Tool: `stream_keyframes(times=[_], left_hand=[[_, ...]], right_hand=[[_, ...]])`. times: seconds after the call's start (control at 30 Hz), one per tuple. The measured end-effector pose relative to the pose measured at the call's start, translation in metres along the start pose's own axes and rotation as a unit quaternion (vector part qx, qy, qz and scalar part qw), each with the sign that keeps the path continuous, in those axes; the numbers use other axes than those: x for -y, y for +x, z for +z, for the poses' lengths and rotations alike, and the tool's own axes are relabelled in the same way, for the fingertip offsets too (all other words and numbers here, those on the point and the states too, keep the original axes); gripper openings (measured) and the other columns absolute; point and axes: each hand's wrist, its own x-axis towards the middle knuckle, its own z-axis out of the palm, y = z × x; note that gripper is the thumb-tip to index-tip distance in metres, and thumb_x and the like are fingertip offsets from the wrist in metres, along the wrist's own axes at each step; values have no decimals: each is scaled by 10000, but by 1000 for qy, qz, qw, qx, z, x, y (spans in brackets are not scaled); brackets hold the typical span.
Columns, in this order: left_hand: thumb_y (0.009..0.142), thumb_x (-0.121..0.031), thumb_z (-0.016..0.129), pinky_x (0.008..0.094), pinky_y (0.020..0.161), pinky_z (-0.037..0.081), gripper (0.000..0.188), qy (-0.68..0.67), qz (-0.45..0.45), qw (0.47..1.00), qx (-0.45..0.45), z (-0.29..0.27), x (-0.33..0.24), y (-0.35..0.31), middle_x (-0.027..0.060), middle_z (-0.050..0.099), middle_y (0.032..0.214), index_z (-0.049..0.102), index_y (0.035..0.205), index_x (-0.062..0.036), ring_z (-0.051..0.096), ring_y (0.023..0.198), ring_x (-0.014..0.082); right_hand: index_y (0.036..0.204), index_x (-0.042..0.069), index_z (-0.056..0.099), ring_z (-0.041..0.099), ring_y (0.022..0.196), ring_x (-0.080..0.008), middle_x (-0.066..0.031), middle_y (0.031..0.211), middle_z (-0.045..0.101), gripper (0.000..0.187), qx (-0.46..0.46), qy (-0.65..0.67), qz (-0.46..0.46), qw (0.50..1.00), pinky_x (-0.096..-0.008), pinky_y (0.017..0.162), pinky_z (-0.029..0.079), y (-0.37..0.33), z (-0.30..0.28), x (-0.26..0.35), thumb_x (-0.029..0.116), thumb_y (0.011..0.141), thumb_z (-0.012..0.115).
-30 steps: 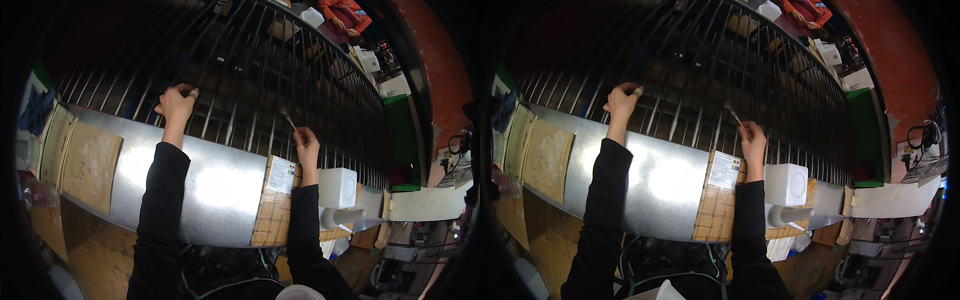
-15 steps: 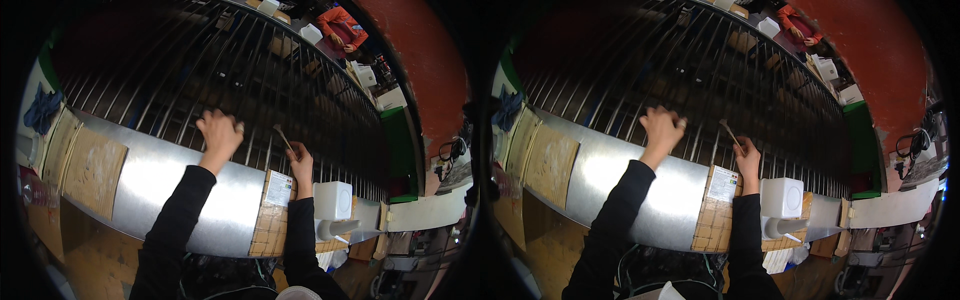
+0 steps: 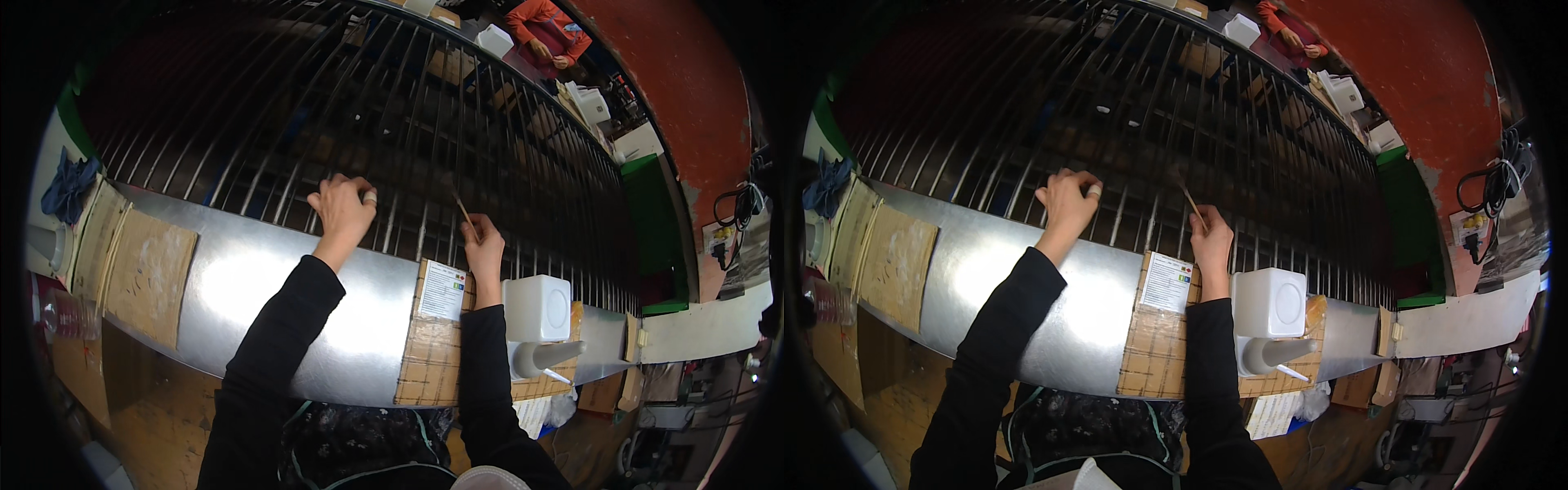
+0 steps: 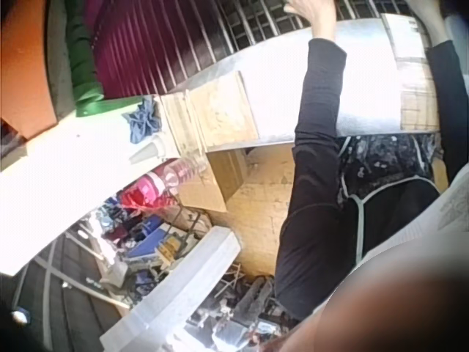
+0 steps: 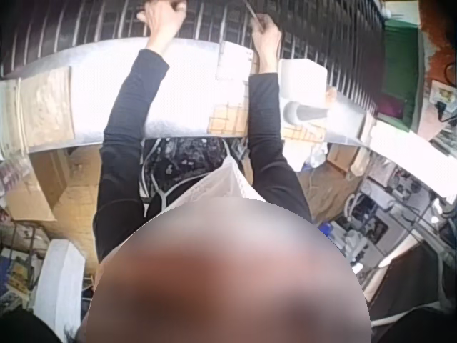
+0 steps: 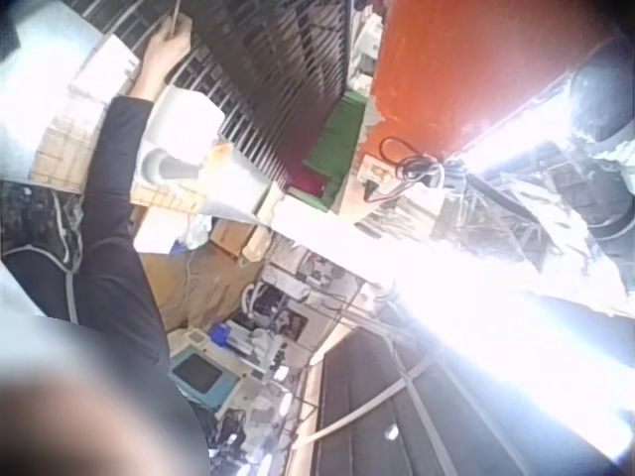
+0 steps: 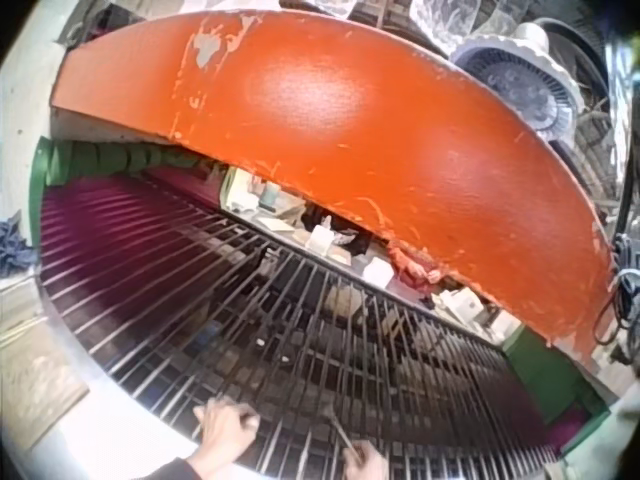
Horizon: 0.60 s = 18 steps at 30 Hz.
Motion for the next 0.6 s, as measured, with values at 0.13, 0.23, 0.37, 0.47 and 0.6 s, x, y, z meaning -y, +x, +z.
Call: stream_keyframes(times=[0.13, 0.23, 0.37, 0.47, 0.6], left_hand=[[757, -199, 659, 414, 794, 271, 135, -21, -25, 999, -40, -8, 8, 14, 88, 615, 924, 705, 863, -129, 501, 964, 277], [768, -213, 654, 414, 811, 268, 148, -36, -46, 998, -21, -8, 11, 19, 79, 619, 928, 703, 882, -133, 511, 960, 269], [787, -255, 647, 414, 827, 287, 172, -64, -26, 997, -32, -3, 14, 20, 74, 623, 905, 707, 887, -129, 526, 955, 265], [801, -303, 638, 403, 825, 307, 210, -162, 3, 987, 8, -2, 10, 19, 73, 624, 878, 710, 877, -121, 541, 932, 252], [814, -370, 624, 397, 819, 322, 273, -281, 48, 952, 112, 2, -10, -5, 68, 622, 833, 713, 867, -117, 558, 892, 233]], right_hand=[[1002, 45, 646, 666, 774, -277, -177, 837, 668, 181, 23, -156, -58, 986, -332, 670, 485, 2, 0, -1, 135, 863, 575], [1017, 10, 631, 659, 742, -225, -179, 816, 665, 200, -65, -40, -18, 997, -301, 655, 473, 4, -4, -2, 146, 900, 543], [966, 4, 603, 507, 574, -111, -81, 637, 583, 188, -105, 83, 15, 991, -260, 556, 409, 5, -4, -1, 172, 924, 530], [943, 21, 599, 428, 545, -49, 4, 618, 529, 191, -42, 191, 12, 981, -216, 510, 344, 4, 2, 4, 198, 937, 528], [949, 24, 610, 483, 591, -74, -29, 646, 548, 159, -90, 184, -7, 979, -237, 527, 371, 3, 7, 7, 168, 914, 551]])
